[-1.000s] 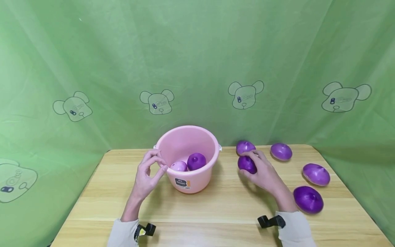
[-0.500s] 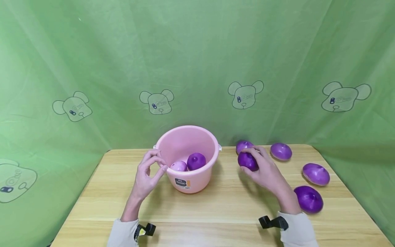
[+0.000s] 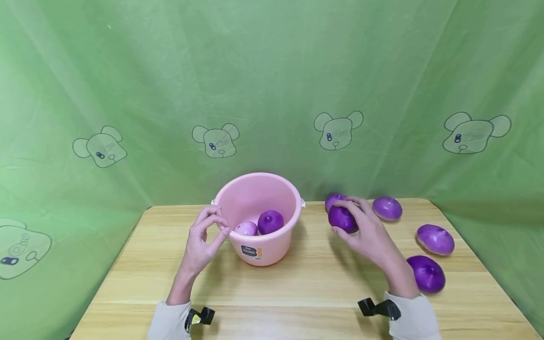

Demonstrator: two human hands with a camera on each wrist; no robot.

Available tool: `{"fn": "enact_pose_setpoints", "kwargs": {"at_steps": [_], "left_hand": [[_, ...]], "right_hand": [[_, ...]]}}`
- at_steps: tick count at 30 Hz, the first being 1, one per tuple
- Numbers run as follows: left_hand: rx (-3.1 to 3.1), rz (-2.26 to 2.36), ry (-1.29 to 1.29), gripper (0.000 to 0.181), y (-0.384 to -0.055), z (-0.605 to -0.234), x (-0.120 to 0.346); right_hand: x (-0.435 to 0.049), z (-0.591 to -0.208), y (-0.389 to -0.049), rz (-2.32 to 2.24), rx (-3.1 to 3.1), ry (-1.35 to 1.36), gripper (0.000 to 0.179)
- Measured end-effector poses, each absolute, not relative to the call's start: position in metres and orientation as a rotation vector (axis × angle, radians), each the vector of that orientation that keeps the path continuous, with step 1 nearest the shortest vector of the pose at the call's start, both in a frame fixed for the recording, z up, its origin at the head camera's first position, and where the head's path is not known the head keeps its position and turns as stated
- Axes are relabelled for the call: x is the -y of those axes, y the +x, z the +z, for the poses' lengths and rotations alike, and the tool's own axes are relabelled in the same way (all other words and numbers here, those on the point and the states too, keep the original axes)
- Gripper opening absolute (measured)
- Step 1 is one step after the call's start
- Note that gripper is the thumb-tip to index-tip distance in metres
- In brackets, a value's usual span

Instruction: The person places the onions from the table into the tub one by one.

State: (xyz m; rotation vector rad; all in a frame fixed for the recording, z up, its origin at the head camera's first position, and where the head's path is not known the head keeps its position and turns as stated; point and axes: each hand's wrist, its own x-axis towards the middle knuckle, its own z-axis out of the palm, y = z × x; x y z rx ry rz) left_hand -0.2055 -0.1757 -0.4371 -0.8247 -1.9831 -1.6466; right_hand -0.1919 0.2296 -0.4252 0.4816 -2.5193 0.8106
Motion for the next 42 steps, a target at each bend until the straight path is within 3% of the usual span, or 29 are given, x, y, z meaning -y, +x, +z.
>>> {"fn": "enact_pose_setpoints", "kwargs": {"at_steps": [42], "left_hand": [[1.970,-1.643,-0.830,0.016,-0.208,-0.441,0.175]], "right_hand": [[-0.222,-0.390,-0.167,0.787,2.430,0.462,0.060]]}}
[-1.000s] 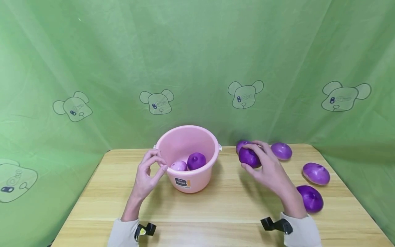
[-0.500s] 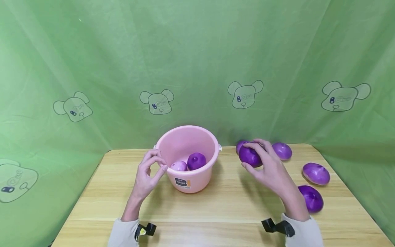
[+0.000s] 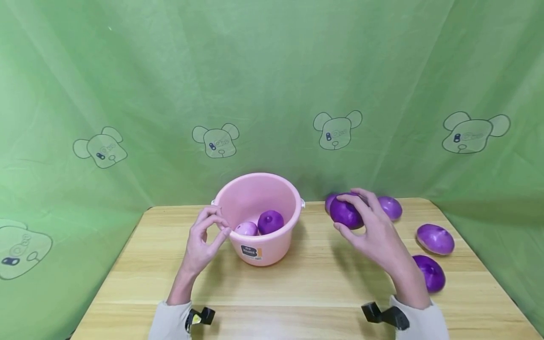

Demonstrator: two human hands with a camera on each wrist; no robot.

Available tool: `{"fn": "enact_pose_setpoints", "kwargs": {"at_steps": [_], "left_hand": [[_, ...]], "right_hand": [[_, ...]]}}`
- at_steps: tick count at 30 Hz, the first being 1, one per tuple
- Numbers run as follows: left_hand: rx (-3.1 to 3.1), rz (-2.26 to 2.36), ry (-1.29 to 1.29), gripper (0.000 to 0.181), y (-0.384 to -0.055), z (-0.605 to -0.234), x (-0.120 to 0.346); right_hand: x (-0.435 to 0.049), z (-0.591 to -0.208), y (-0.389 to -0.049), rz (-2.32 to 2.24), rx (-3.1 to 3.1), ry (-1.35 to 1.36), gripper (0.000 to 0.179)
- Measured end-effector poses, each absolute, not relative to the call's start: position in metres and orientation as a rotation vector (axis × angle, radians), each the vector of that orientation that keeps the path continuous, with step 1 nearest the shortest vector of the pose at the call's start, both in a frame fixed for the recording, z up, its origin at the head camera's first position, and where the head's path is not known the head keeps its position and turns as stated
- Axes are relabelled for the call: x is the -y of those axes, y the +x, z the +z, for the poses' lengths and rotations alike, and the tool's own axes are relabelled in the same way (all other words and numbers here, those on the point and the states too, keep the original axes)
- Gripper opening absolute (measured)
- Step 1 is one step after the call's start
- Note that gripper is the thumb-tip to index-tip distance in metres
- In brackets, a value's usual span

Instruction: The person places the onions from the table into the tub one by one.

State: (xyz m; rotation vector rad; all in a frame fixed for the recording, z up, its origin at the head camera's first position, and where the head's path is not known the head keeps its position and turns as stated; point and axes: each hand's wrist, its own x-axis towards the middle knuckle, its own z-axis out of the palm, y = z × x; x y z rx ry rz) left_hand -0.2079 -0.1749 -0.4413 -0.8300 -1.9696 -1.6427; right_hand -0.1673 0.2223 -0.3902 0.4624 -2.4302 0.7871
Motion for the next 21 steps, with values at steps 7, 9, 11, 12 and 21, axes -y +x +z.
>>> {"fn": "enact_pose_setpoints", "kwargs": {"at_steps": [7,9,11,12,21], "left_hand": [[1.957,-1.634,-0.829,0.018,-0.2088,-0.4413,0.1753],[1.959,-1.633,-0.827,0.018,-0.2083,-0.4402,0.1753],[1.966,-1.631,-0.827,0.017,-0.2080,-0.4390,0.1752],[1.968,-1.635,-0.827,0.016,-0.2079,-0.4388,0.1753],[1.982,-1.653,-0.822,0.016,-0.2074,-0.4391,0.1762]], "right_hand": [[-0.2207,-0.3863,-0.1654,0.794,2.431,0.467,0.062],[-0.2200,-0.3857,-0.1652,0.789,2.426,0.475,0.062],[-0.2193,-0.3851,-0.1648,0.786,2.422,0.480,0.062],[-0.2190,-0.3848,-0.1645,0.784,2.420,0.483,0.062],[-0.2143,-0.3815,-0.1614,0.797,2.401,0.504,0.063]]}}
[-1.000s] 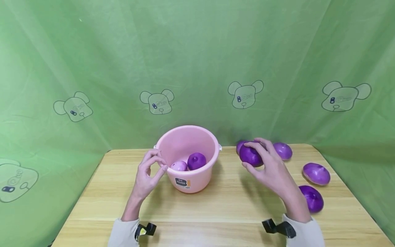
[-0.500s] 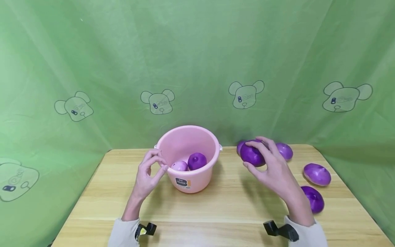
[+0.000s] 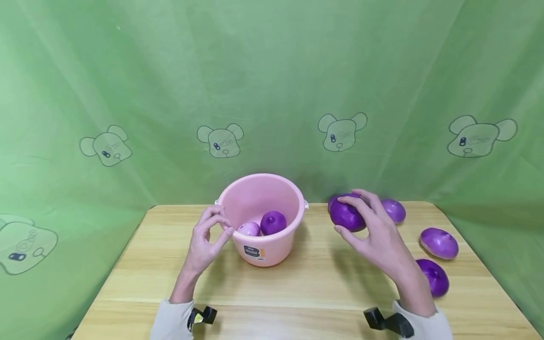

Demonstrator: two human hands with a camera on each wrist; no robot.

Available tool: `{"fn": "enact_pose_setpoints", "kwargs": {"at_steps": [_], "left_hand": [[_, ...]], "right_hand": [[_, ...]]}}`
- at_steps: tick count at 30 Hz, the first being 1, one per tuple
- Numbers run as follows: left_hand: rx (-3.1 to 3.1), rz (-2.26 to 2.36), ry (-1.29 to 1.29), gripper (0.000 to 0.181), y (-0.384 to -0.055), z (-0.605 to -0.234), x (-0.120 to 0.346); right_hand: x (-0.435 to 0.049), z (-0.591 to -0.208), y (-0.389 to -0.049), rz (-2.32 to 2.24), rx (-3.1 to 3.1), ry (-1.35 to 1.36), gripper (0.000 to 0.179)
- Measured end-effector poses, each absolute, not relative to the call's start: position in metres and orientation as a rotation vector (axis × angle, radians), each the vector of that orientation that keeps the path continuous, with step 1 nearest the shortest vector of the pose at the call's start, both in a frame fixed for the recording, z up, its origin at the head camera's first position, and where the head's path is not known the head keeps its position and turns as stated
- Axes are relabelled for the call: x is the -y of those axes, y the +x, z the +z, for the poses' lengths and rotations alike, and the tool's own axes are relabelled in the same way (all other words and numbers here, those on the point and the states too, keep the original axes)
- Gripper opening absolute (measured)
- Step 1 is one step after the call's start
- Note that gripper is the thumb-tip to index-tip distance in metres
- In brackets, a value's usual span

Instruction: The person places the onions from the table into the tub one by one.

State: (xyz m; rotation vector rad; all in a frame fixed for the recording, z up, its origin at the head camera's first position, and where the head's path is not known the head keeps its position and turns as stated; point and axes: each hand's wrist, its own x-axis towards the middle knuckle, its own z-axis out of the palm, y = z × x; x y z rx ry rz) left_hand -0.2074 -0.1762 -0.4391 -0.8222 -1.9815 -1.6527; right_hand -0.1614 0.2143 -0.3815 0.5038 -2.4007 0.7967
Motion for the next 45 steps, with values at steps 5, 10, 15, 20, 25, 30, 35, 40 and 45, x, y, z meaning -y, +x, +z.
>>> {"fn": "enact_pose_setpoints", "kwargs": {"at_steps": [5,10,15,20,25,30,35,40,45], "left_hand": [[1.991,-1.647,-0.816,0.016,-0.207,-0.440,0.175],[1.988,-1.655,-0.816,0.015,-0.207,-0.441,0.174],[1.985,-1.649,-0.823,0.015,-0.208,-0.442,0.175],[1.989,-1.649,-0.822,0.016,-0.207,-0.440,0.175],[1.987,-1.653,-0.824,0.015,-0.207,-0.439,0.175],[1.989,-1.655,-0.826,0.014,-0.207,-0.439,0.176],[1.984,-1.654,-0.827,0.012,-0.208,-0.439,0.176],[1.985,-1.653,-0.823,0.013,-0.208,-0.439,0.176],[1.981,-1.653,-0.825,0.014,-0.209,-0.439,0.177]], "right_hand": [[-0.210,-0.381,-0.161,0.817,2.388,0.530,0.063],[-0.205,-0.380,-0.162,0.829,2.399,0.538,0.062],[-0.201,-0.377,-0.163,0.836,2.408,0.537,0.062],[-0.197,-0.373,-0.164,0.853,2.405,0.547,0.061],[-0.193,-0.370,-0.165,0.871,2.406,0.562,0.061],[-0.189,-0.368,-0.168,0.876,2.384,0.588,0.061],[-0.183,-0.367,-0.170,0.871,2.363,0.613,0.061],[-0.177,-0.366,-0.171,0.876,2.374,0.623,0.062],[-0.173,-0.365,-0.172,0.886,2.383,0.623,0.062]]}}
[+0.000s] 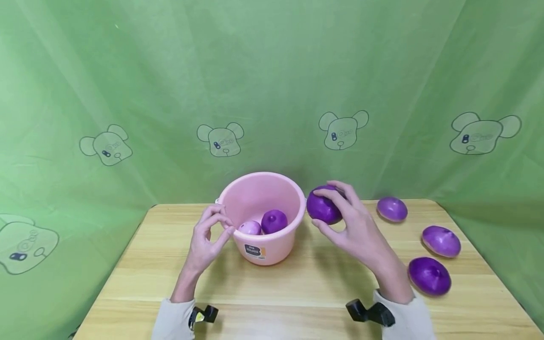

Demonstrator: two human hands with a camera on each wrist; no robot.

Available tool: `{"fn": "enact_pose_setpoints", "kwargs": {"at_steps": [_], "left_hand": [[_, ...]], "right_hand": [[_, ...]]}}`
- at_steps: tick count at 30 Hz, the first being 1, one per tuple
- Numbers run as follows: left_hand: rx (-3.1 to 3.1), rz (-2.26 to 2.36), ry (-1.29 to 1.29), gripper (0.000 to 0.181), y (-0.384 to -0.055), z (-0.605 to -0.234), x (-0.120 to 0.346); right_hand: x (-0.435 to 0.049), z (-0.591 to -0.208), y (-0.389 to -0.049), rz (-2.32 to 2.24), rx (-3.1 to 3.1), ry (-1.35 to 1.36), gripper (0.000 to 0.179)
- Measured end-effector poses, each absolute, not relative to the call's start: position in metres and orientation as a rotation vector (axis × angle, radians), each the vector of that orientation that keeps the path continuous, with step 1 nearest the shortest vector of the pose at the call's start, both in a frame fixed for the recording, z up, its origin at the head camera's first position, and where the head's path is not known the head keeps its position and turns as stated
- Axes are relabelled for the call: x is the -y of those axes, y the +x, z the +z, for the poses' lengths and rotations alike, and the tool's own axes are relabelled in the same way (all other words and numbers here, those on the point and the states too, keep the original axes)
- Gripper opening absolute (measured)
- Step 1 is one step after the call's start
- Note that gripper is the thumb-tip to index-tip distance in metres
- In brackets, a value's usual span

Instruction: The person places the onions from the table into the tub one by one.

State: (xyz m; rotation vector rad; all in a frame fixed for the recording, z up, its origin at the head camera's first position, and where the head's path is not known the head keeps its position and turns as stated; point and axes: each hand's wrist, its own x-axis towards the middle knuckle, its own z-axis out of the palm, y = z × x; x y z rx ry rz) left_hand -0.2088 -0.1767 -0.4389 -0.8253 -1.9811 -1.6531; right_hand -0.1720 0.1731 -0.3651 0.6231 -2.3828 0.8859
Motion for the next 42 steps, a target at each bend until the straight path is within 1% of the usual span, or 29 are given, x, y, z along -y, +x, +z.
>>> {"fn": "enact_pose_setpoints", "kwargs": {"at_steps": [10,34,42], "left_hand": [[1.971,-1.658,-0.831,0.015,-0.209,-0.439,0.177],[1.975,-1.660,-0.824,0.011,-0.209,-0.439,0.177],[1.983,-1.662,-0.815,0.016,-0.208,-0.438,0.176]], "right_hand": [[-0.161,-0.359,-0.173,0.908,2.401,0.654,0.059],[-0.144,-0.356,-0.181,0.955,2.411,0.694,0.060],[-0.137,-0.355,-0.181,0.986,2.413,0.695,0.061]]}}
